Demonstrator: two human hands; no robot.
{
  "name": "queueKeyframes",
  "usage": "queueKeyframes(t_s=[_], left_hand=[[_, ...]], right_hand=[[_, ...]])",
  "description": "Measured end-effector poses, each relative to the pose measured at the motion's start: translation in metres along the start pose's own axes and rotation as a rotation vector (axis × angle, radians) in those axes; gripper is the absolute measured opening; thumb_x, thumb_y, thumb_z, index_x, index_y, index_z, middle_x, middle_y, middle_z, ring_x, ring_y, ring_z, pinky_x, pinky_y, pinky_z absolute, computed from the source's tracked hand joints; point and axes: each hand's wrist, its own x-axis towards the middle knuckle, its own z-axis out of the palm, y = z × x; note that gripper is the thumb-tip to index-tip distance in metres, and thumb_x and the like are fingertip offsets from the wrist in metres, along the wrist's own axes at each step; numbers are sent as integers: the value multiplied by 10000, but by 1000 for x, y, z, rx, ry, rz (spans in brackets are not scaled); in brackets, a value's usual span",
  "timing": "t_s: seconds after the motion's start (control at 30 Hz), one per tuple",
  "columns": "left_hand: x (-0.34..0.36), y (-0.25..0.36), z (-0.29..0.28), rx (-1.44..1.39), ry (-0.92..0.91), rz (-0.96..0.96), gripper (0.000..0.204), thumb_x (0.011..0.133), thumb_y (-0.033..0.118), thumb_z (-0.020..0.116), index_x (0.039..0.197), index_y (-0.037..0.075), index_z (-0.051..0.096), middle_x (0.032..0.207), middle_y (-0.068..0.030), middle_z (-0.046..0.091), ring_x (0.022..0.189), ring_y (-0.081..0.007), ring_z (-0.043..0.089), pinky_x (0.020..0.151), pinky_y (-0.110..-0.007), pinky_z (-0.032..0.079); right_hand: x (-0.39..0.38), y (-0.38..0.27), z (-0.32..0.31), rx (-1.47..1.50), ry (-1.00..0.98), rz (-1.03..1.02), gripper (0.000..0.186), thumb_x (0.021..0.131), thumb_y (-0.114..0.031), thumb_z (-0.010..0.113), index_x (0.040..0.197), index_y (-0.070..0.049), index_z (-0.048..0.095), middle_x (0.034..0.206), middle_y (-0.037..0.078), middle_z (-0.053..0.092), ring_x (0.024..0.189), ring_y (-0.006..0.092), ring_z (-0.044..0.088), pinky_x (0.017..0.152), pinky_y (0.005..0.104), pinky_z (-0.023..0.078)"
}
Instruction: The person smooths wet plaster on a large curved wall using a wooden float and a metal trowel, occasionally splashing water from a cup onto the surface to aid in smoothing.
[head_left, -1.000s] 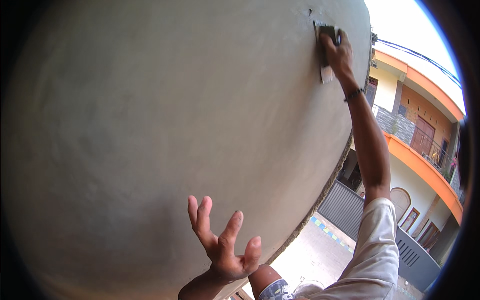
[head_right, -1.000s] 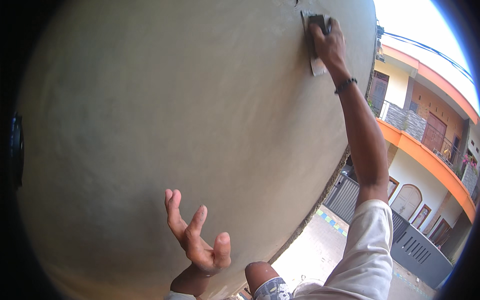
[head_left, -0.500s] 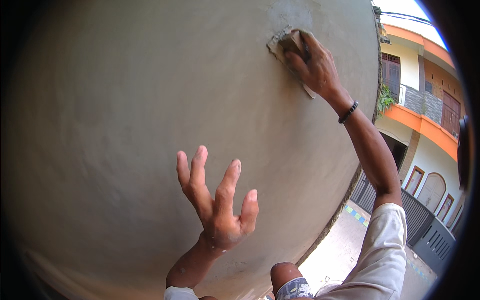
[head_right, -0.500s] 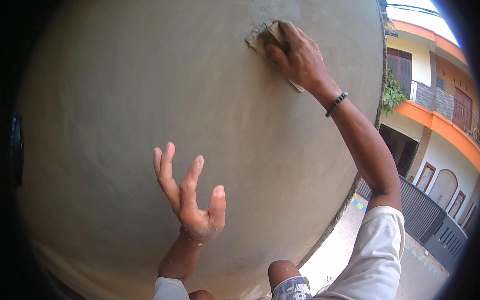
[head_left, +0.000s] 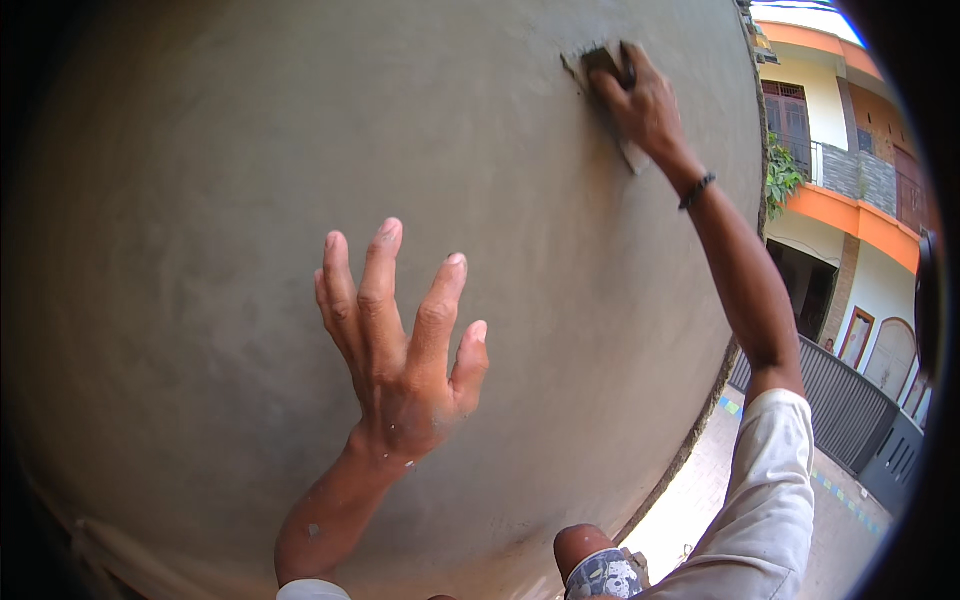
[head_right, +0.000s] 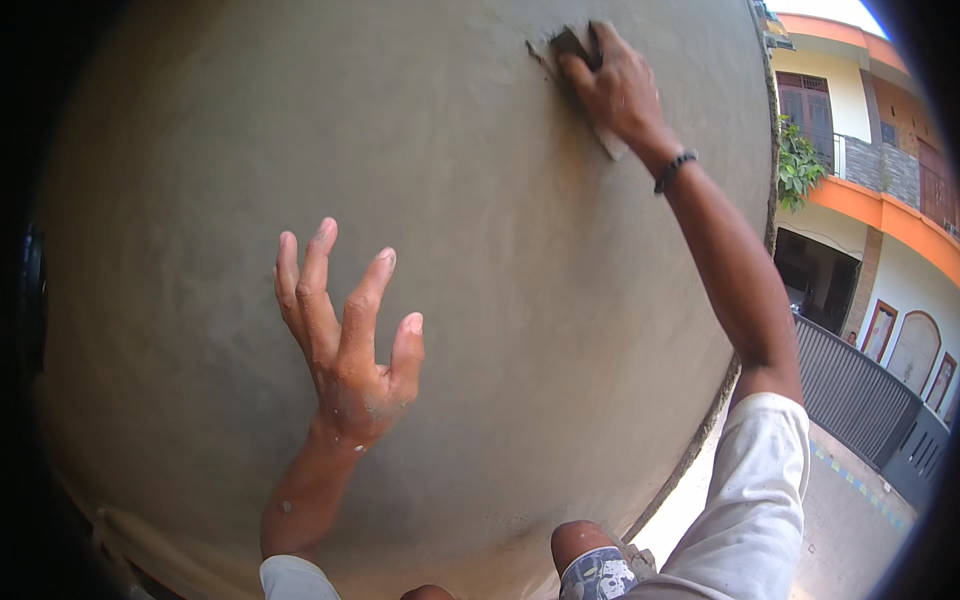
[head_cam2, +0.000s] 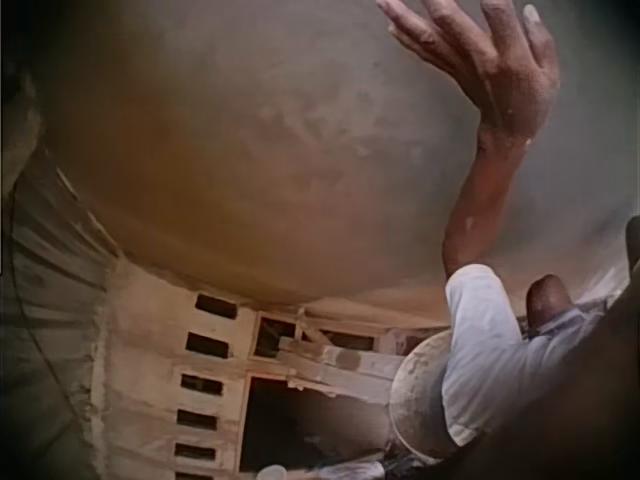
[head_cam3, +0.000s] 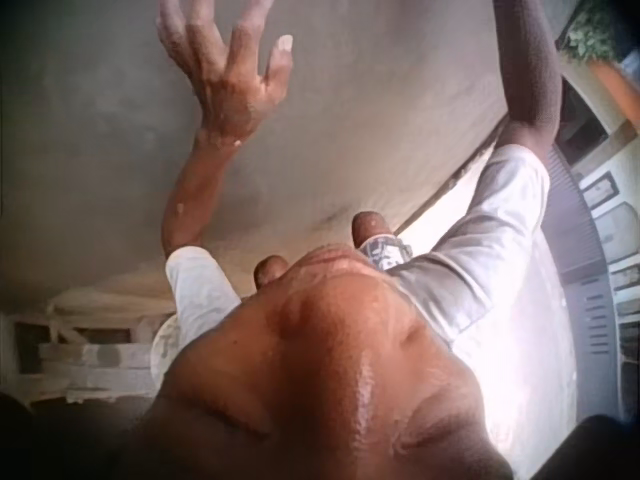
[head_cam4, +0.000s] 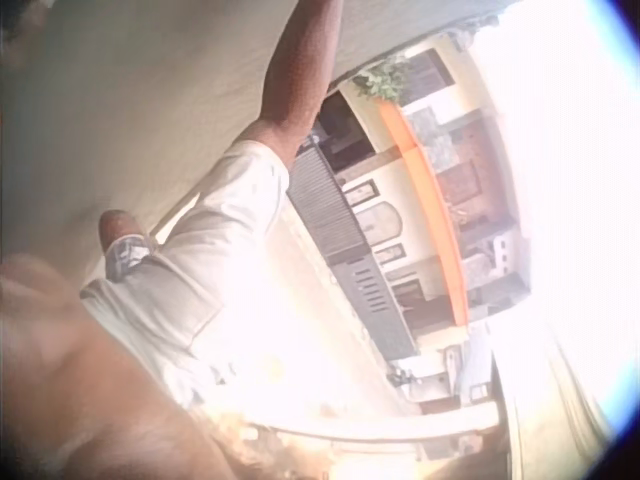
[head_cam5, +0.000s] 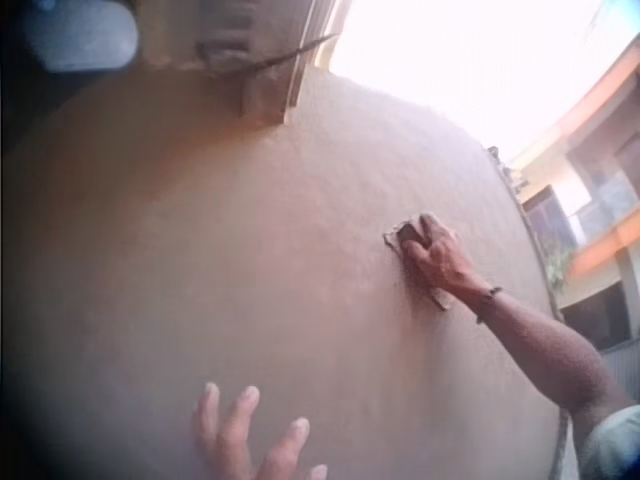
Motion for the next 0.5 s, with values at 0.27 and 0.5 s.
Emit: queueKeyframes(t_s=[0.27,0.5], left_hand=[[-11,9,14,-51,-35,-63,486,755,157,691,1224,43,630,1478,-265,362,1390,-531,244,1110,-672,196],[0,20,48,-105,-7,-33,512,739,172,721,1238,100,632,1481,-261,376,1395,-570,221,1062,-729,205]], right_hand=[[40,66,-16,-19,149,352,638,838,-453,664,1261,12,553,1174,257,660,1087,416,638,933,451,496],[88,16,-25,197,124,235,424,839,-264,622,1148,19,561,1116,273,638,1063,393,613,890,435,488]])
